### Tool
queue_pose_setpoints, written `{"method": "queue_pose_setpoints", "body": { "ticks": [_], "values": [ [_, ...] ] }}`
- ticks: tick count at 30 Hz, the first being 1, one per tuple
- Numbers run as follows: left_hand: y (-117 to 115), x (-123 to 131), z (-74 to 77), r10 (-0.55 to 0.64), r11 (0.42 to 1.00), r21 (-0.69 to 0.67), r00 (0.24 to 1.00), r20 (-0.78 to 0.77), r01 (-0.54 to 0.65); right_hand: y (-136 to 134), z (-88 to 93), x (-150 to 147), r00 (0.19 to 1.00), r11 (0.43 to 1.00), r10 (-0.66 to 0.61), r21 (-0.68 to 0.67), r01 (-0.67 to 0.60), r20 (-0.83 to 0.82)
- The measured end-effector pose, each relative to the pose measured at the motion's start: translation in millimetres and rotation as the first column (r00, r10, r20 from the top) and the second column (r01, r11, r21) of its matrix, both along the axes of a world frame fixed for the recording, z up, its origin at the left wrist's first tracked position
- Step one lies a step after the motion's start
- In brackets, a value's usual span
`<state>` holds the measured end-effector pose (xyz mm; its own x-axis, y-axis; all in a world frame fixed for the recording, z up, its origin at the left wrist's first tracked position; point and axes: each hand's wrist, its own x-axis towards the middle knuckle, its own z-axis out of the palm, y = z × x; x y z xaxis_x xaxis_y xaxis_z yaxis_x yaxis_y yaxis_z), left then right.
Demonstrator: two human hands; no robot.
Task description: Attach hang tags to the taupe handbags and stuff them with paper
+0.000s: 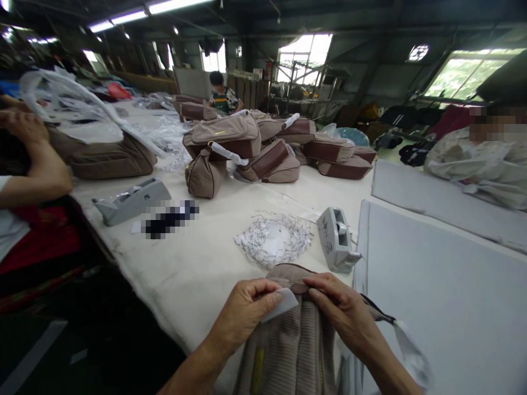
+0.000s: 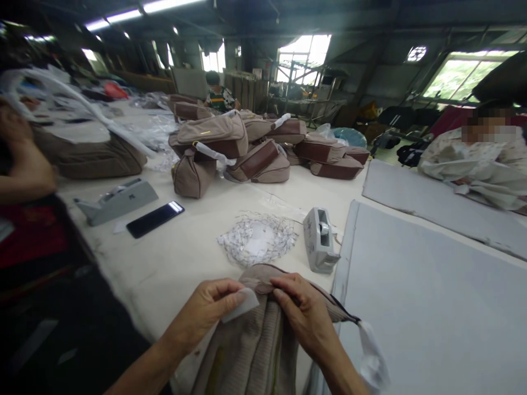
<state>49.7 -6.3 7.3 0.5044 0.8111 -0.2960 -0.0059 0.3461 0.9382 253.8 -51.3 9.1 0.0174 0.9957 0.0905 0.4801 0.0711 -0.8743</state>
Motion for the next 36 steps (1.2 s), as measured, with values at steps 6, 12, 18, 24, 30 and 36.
{"method": "queue_pose_setpoints", "body": {
  "ticks": [6, 12, 18, 24, 30, 36],
  "values": [
    [9.6, -13.1, 1.3, -0.035, 0.983, 0.176, 0.988, -0.154, 0.062, -0.2, -7.1, -4.2, 0.998, 0.992, -0.057, 0.115, 0.055, 0.010],
    [10.5, -10.1, 4.6, -0.031, 0.955, 0.277, 0.964, -0.263, 0.106, -0.3, -11.2, -6.0, 0.999, 0.989, -0.022, 0.143, 0.026, -0.033],
    [10.2, -7.8, 8.9, -0.042, 0.953, 0.277, 0.958, -0.284, 0.124, -1.2, -13.5, -8.0, 0.998, 0.990, -0.011, 0.140, 0.020, -0.066],
    [12.2, -5.6, 13.1, -0.060, 0.962, 0.242, 0.961, -0.271, 0.128, -0.6, -12.6, -10.0, 0.995, 0.990, 0.013, 0.141, 0.001, -0.100],
    [22.3, 6.9, 23.4, -0.143, 0.971, 0.149, 0.955, -0.260, 0.186, 2.5, -1.3, -23.9, 0.999, 0.995, 0.037, 0.097, -0.037, -0.004],
    [35.8, 14.9, 27.0, -0.181, 0.977, 0.045, 0.927, -0.329, 0.207, -0.8, -6.4, -34.2, 0.991, 0.996, -0.079, 0.034, 0.084, -0.106]
  ]
}}
